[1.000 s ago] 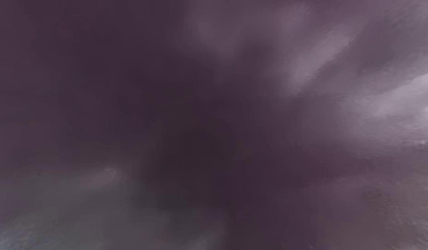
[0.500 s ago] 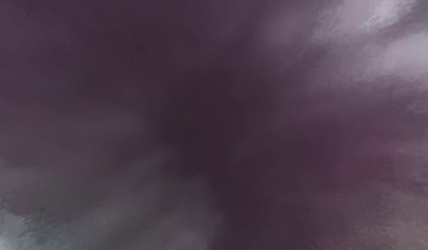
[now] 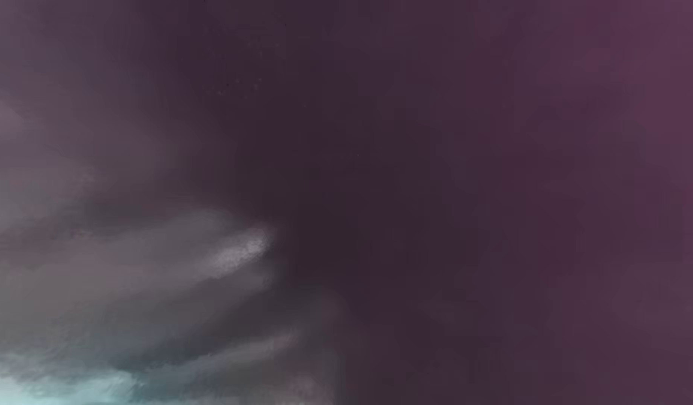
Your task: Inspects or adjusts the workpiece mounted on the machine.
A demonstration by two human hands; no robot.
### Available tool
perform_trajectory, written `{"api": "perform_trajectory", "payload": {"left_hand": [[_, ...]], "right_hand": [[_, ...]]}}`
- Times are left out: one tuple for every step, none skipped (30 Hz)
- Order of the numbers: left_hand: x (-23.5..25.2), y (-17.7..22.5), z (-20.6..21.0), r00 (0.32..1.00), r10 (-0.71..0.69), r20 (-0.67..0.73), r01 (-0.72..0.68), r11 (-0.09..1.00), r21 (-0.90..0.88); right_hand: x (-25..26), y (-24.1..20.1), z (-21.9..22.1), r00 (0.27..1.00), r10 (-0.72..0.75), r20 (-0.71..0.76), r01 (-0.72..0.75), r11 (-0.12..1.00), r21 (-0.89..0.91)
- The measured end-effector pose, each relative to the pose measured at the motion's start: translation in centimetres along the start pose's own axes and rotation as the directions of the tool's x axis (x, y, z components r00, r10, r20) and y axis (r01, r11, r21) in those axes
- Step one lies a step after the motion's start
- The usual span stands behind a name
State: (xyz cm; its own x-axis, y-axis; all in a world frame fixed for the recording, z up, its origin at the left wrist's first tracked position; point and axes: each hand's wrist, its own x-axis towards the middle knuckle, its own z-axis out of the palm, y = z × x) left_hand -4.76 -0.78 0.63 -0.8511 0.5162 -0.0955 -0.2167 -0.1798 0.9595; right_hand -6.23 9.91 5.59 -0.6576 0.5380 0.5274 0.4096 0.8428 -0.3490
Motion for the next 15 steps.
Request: {"api": "perform_trajectory", "payload": {"left_hand": [[0.2, -0.2, 0.1, 1.000, 0.002, -0.011, -0.003, 1.000, -0.002], [0.4, -0.6, 0.1, 1.000, 0.015, -0.019, -0.016, 1.000, -0.026], [0.7, -0.8, 0.2, 1.000, 0.021, -0.020, -0.022, 0.998, -0.055], [0.8, -0.8, 0.2, 1.000, 0.017, -0.019, -0.018, 0.996, -0.088], [0.8, -0.8, 0.2, 1.000, 0.012, -0.025, -0.015, 0.993, -0.117], [1.0, -0.8, 0.1, 0.999, 0.015, -0.028, -0.019, 0.991, -0.135], [1.1, -0.7, 0.1, 0.999, 0.013, -0.038, -0.018, 0.990, -0.138], [1.0, -0.4, 0.1, 0.999, -0.002, -0.050, -0.005, 0.991, -0.136], [1.0, -0.2, 0.1, 0.998, -0.019, -0.057, 0.012, 0.991, -0.132], [1.0, 0.1, 0.0, 0.998, -0.038, -0.054, 0.031, 0.991, -0.133], [1.0, 0.4, 0.1, 0.997, -0.056, -0.049, 0.049, 0.989, -0.139], [0.9, 0.5, 0.1, 0.997, -0.069, -0.046, 0.061, 0.986, -0.152], [0.9, 0.6, 0.2, 0.997, -0.060, -0.056, 0.049, 0.982, -0.183], [1.0, 0.6, 0.2, 0.998, -0.037, -0.060, 0.024, 0.979, -0.203], [1.0, 0.5, 0.3, 0.998, -0.005, -0.061, -0.008, 0.978, -0.206]], "right_hand": [[0.0, 0.0, 0.0, 1.000, -0.003, 0.000, 0.003, 1.000, -0.008], [-0.1, 0.1, 0.1, 1.000, -0.005, 0.000, 0.005, 1.000, -0.015], [-0.1, 0.1, 0.2, 1.000, -0.021, -0.010, 0.020, 1.000, -0.022], [-0.1, 0.1, 0.3, 0.999, -0.029, -0.014, 0.029, 0.999, -0.024], [-0.2, 0.0, 0.4, 1.000, -0.025, -0.014, 0.024, 1.000, -0.018], [-0.1, -0.1, 0.3, 1.000, -0.008, -0.006, 0.008, 1.000, -0.010], [0.0, -0.1, 0.2, 1.000, 0.011, -0.004, -0.011, 1.000, 0.004], [0.0, 0.0, 0.0, 1.000, 0.021, -0.004, -0.021, 0.999, 0.031], [0.2, 0.0, -0.1, 0.999, 0.035, 0.002, -0.035, 0.998, 0.043], [0.3, -0.2, -0.3, 0.999, 0.050, 0.021, -0.051, 0.998, 0.040], [0.4, -0.3, -0.4, 0.998, 0.051, 0.037, -0.052, 0.998, 0.036], [0.4, -0.3, -0.4, 0.998, 0.048, 0.047, -0.049, 0.998, 0.033], [0.4, -0.3, -0.4, 0.998, 0.041, 0.056, -0.043, 0.999, 0.030], [0.5, -0.3, -0.4, 0.998, 0.036, 0.057, -0.037, 0.999, 0.020], [0.5, -0.2, -0.4, 0.998, 0.028, 0.049, -0.029, 0.999, 0.014]]}}
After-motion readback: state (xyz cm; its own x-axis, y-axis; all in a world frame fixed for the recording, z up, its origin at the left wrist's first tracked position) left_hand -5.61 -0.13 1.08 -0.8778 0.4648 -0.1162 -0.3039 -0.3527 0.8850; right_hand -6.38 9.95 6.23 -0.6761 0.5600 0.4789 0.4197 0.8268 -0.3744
